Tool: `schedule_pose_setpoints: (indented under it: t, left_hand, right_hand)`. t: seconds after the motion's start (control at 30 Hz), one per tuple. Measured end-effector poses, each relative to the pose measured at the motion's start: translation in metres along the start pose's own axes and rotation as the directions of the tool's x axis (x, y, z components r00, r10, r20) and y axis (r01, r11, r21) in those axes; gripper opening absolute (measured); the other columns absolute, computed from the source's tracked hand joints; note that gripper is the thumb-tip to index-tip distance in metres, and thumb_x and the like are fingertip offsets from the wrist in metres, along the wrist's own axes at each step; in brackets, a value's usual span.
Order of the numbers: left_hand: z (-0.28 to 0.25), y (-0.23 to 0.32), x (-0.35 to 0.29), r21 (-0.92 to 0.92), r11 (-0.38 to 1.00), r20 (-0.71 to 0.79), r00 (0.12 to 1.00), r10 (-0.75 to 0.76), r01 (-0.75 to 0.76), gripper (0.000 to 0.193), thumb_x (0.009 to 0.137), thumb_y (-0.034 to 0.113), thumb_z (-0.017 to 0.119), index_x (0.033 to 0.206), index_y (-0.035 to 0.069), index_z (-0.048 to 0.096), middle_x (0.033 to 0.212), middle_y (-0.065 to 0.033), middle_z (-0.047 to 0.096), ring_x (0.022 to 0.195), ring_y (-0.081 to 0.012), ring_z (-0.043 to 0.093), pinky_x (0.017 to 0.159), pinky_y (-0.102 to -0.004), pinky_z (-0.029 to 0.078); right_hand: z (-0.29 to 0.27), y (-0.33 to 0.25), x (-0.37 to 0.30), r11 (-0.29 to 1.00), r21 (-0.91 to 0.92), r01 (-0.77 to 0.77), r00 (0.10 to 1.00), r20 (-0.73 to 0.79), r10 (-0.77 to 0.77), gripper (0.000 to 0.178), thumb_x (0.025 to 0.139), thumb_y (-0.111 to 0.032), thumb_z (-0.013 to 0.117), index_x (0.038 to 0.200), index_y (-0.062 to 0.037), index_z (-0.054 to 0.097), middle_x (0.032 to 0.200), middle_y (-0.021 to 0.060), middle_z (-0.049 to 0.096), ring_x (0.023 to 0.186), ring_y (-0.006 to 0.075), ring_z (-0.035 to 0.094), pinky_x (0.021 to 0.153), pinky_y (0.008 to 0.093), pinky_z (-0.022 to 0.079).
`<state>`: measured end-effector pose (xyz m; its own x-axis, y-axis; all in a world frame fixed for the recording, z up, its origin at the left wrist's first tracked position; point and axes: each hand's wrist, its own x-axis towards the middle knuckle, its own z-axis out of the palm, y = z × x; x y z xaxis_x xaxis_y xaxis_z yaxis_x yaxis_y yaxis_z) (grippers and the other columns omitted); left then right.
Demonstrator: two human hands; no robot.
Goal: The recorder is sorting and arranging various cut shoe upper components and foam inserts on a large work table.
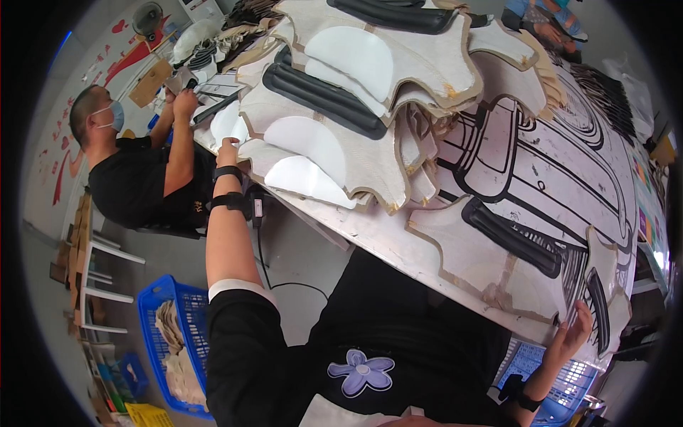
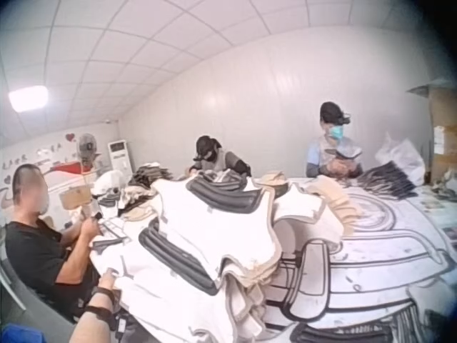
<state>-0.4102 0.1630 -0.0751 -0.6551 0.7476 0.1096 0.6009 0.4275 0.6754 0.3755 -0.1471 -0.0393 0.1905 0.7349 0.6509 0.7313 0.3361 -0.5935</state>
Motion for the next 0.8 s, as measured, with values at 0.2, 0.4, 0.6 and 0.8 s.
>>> schedule_pose_setpoints:
  t: [0.2, 0.4, 0.6, 0.8]
  left_hand:
    - [-0.002, 0.022, -0.010, 0.065, 0.992, 0.003, 0.995, 0.104, -0.104, 0.065, 0.063, 0.056, 0.069, 0.108, 0.010, 0.059, 0.098, -0.0176, 0.061, 0.088, -0.0303, 0.060, 0.083, -0.0374, 0.042]
    - [-0.024, 0.015, -0.022, 0.228, 0.973, -0.171, 0.985, 0.018, 0.022, 0.073, 0.060, 0.049, 0.073, 0.116, 0.006, 0.052, 0.103, -0.0200, 0.061, 0.104, -0.0278, 0.056, 0.089, -0.0380, 0.040]
    - [-0.027, 0.012, -0.047, -0.268, 0.961, -0.191, 0.982, 0.014, -0.066, 0.066, 0.062, 0.019, 0.077, 0.114, -0.008, 0.047, 0.101, -0.0175, 0.060, 0.096, -0.0236, 0.057, 0.079, -0.0319, 0.044]
    - [-0.060, 0.036, -0.106, -0.788, 0.515, -0.494, 0.845, -0.203, -0.337, 0.035, 0.084, 0.007, 0.053, 0.114, -0.004, 0.038, 0.105, -0.0140, 0.053, 0.084, -0.0186, 0.055, 0.071, -0.0261, 0.047]
  right_hand:
    - [0.003, 0.000, -0.002, 1.000, 0.016, 0.007, 1.000, -0.023, -0.007, 0.042, 0.076, 0.009, 0.039, 0.116, -0.0028, 0.039, 0.117, 0.0190, 0.045, 0.112, 0.0283, 0.044, 0.100, 0.0394, 0.029]
    - [0.005, 0.001, 0.002, 0.998, 0.051, 0.020, 1.000, 0.007, -0.021, 0.040, 0.077, 0.010, 0.039, 0.115, -0.0023, 0.040, 0.115, 0.0183, 0.046, 0.108, 0.0277, 0.046, 0.098, 0.0392, 0.031]
    - [0.004, -0.001, 0.001, 0.998, 0.064, -0.003, 1.000, -0.019, 0.004, 0.039, 0.077, 0.010, 0.039, 0.114, -0.0021, 0.041, 0.114, 0.0178, 0.046, 0.108, 0.0272, 0.046, 0.098, 0.0387, 0.031]
    - [0.001, -0.004, 0.000, 0.998, 0.060, -0.027, 1.000, -0.008, 0.027, 0.038, 0.077, 0.010, 0.040, 0.113, -0.0017, 0.041, 0.114, 0.0173, 0.046, 0.109, 0.0276, 0.046, 0.098, 0.0393, 0.031]
